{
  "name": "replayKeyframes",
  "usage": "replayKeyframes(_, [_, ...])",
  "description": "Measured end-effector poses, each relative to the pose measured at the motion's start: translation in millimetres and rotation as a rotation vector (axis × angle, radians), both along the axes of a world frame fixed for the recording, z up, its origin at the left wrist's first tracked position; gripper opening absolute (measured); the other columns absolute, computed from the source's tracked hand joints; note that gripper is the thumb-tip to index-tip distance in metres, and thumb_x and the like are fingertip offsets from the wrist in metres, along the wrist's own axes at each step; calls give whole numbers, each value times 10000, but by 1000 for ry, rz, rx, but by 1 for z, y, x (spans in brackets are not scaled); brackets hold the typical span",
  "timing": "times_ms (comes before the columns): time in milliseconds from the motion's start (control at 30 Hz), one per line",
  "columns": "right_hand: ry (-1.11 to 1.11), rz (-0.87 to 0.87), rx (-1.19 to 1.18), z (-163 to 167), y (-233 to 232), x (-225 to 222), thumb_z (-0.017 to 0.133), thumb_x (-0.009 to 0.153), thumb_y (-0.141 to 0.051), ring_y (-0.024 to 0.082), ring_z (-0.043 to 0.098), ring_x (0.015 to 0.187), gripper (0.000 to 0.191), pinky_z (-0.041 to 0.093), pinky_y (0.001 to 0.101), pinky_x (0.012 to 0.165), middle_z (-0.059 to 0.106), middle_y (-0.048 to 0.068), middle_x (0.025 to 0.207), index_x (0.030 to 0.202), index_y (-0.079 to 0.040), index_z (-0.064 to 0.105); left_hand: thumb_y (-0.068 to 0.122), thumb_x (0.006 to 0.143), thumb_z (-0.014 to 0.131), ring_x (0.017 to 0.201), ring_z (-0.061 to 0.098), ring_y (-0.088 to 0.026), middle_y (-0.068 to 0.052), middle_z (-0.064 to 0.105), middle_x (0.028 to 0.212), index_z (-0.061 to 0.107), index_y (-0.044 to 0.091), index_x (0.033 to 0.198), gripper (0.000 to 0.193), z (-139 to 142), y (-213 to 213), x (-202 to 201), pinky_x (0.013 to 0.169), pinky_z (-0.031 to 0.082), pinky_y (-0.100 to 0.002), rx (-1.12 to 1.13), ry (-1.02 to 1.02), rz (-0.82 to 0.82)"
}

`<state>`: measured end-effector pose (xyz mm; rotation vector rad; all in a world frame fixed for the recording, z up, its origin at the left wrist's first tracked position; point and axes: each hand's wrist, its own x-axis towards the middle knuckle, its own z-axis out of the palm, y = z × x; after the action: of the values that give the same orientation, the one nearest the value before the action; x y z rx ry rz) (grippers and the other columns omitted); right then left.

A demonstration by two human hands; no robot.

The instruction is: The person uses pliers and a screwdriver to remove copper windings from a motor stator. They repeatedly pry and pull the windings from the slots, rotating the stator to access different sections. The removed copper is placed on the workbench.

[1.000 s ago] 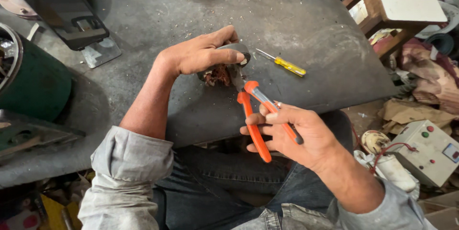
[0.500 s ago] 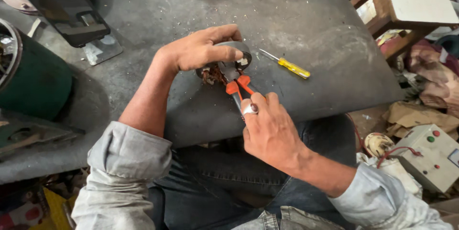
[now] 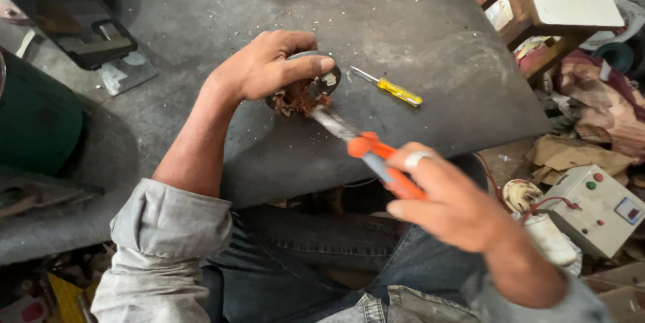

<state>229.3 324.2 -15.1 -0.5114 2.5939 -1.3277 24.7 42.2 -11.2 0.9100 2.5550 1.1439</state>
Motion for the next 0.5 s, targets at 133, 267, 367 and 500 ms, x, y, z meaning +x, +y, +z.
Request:
replayKeyframes(133, [-98, -205, 0, 14, 55, -15, 734, 783, -134, 164, 613, 924, 325, 489, 333, 838, 669, 81, 999, 1073, -12, 652, 659, 909, 627, 993, 621, -349, -232, 668, 1045, 672, -26, 1132, 721, -4, -7, -7, 840, 484, -451, 31, 105, -8])
replayKeyframes(267, [133, -404, 447, 22, 63, -75, 770, 835, -195, 293, 611, 847, 322, 488, 414, 772, 652, 164, 909, 1084, -1, 707, 759, 788, 578, 1079, 707, -316, -162, 760, 1108, 770, 95, 1167, 789, 2, -12, -1, 929, 525, -427, 9, -126, 19])
replayKeyframes(367, [662, -268, 653, 11, 52, -105, 799, 836, -199, 369, 644, 966, 367, 501, 450, 864, 667, 194, 1037, 1124, 11, 710, 779, 763, 542, 1018, 742, -309, -161, 802, 1006, 839, 99, 975, 771, 7, -11, 1, 909, 545, -433, -88, -191, 70])
replayKeyframes(500, [837, -210, 562, -16, 20, -111, 796, 900, -235, 394, 656, 1023, 384, 517, 481, 920, 650, 179, 1103, 1191, -3, 701, 803, 792, 546, 799, 721, -270, -151, 754, 777, 817, 75, 768, 777, 9, -12, -7, 764, 533, -407, -78, -137, 91])
